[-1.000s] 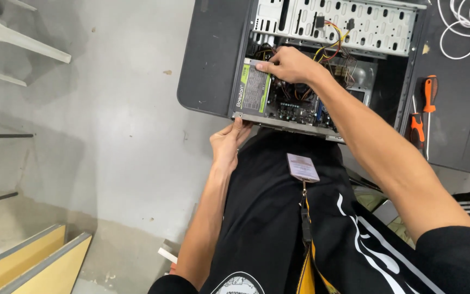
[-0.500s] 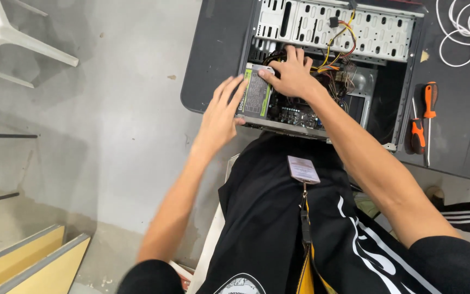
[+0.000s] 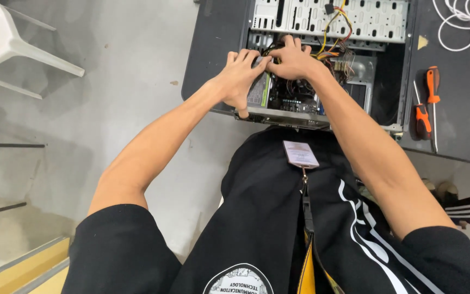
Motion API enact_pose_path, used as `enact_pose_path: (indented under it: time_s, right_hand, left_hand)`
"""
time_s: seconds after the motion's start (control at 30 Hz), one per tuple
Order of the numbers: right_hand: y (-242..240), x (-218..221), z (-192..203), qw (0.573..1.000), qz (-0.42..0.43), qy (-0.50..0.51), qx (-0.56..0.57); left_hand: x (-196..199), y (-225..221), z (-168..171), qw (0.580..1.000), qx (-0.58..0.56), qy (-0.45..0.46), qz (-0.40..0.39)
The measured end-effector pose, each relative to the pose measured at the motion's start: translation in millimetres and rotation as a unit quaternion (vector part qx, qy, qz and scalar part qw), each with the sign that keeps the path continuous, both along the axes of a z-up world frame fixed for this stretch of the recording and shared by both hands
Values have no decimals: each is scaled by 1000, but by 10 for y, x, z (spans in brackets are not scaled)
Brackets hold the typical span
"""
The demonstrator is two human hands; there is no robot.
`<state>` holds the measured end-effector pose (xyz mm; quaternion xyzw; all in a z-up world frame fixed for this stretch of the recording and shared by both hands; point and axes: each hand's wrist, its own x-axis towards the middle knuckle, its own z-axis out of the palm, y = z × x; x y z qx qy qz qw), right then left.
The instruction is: Installing a power supply unit into a computer case, including connecting cables and securing it with screws.
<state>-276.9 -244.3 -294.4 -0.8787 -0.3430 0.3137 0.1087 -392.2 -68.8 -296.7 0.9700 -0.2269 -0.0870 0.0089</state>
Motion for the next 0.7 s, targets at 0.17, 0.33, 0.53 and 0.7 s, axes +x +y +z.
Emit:
enact_pose_path:
  time_s: [0.17,0.33,0.53,0.7]
  right_hand:
    - [-270,-221,102,985,3,-27,169]
    - [-535,-490,293,970,18,-4,241]
    - [-1237,-196,473,921,-86,-10,380]
    - [-1810,426,268,866,-250,-55,429]
  left_hand:
    - [-9,-55,95,998,27,42,22]
    - [-28,-54,165,998,28,52,20]
    - [-136,-93,207,998,22,46,32]
    - [-164,-128,272,993,42,94,50]
